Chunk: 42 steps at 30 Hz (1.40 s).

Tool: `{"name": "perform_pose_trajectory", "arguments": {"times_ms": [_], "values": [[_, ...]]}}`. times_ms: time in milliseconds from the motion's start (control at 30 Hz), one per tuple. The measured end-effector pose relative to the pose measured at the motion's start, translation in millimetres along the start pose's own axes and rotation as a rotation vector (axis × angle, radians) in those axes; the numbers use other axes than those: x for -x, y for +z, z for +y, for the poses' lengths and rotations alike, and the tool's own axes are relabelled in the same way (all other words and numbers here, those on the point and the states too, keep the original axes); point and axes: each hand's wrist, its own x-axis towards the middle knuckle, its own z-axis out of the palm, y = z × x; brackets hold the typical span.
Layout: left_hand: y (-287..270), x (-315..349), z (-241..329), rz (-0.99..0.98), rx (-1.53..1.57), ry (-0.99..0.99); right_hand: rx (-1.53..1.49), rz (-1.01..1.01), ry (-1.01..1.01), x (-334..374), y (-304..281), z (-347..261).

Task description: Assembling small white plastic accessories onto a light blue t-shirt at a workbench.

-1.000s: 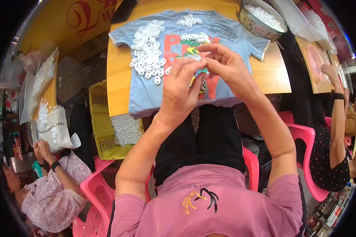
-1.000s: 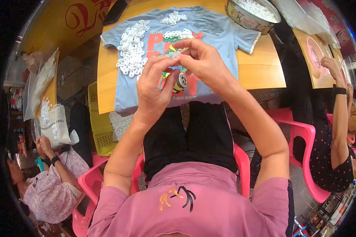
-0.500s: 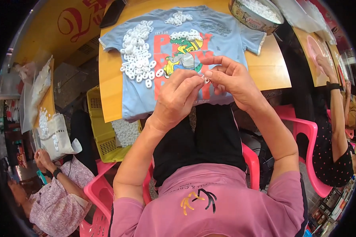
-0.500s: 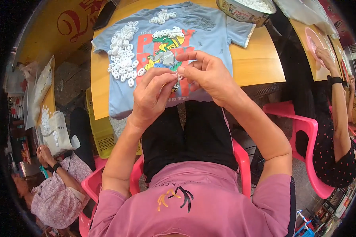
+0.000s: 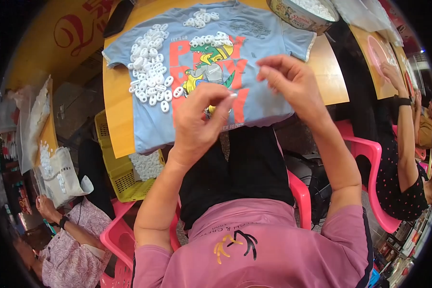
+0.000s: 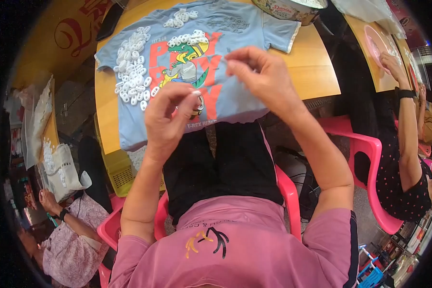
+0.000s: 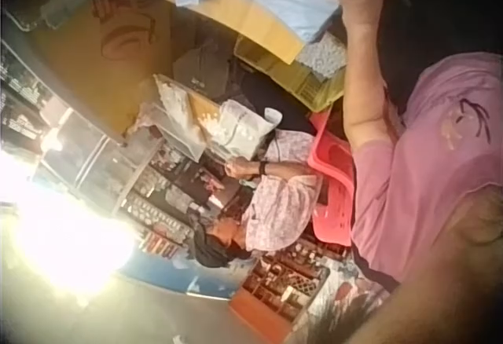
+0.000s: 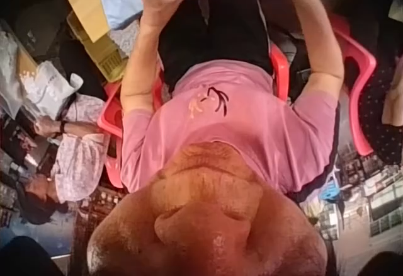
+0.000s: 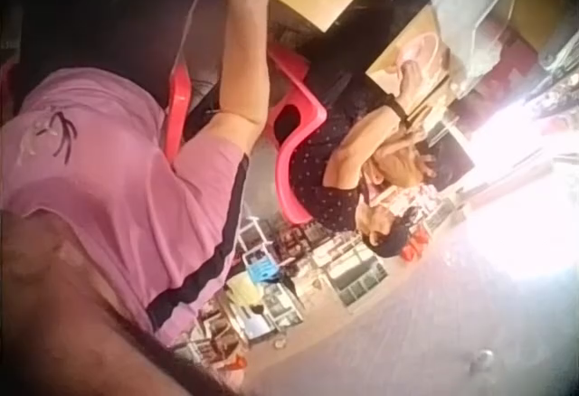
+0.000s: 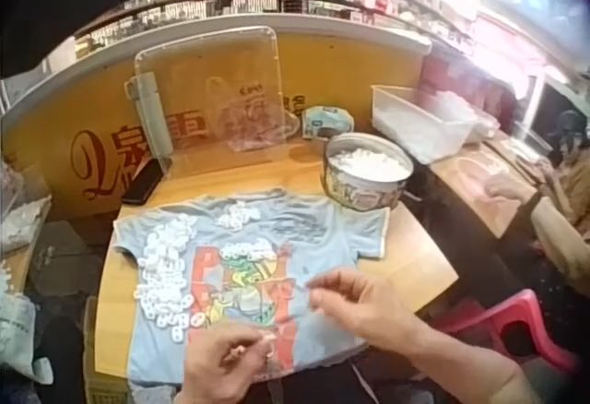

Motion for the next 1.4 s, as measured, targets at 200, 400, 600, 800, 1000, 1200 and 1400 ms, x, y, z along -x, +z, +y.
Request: {"name": "perform_pose_trajectory", "arguments": {"times_ms": [200,400,600,800,1000,1200,1400], "values": [[-6,-4,-5,0.131,0.413,-0.288,0.645,0.297,-0.373,-17,-35,-2],[-7,-6,-6,0.197,0.548,-0.311,0.952,0.268,-0.472,-21,-60,4],[-8,-7,-6,0.186,0.541,-0.325,0.981,0.17,-0.383,-9,-64,6],[-7,-5,-7,0.163,0.511,-0.296,1.05,0.129,-0.485,-8,-54,9],[-7,-6,-8,0.163,0.486,-0.299,1.118,0.112,-0.502,-12,-54,7],[-7,-6,-5,0.175,0.497,-0.31,1.151,0.104,-0.488,-20,-54,5],[-6,-8,-4,0.199,0.553,-0.335,0.591,0.103,-0.309,-19,-32,0]]}}
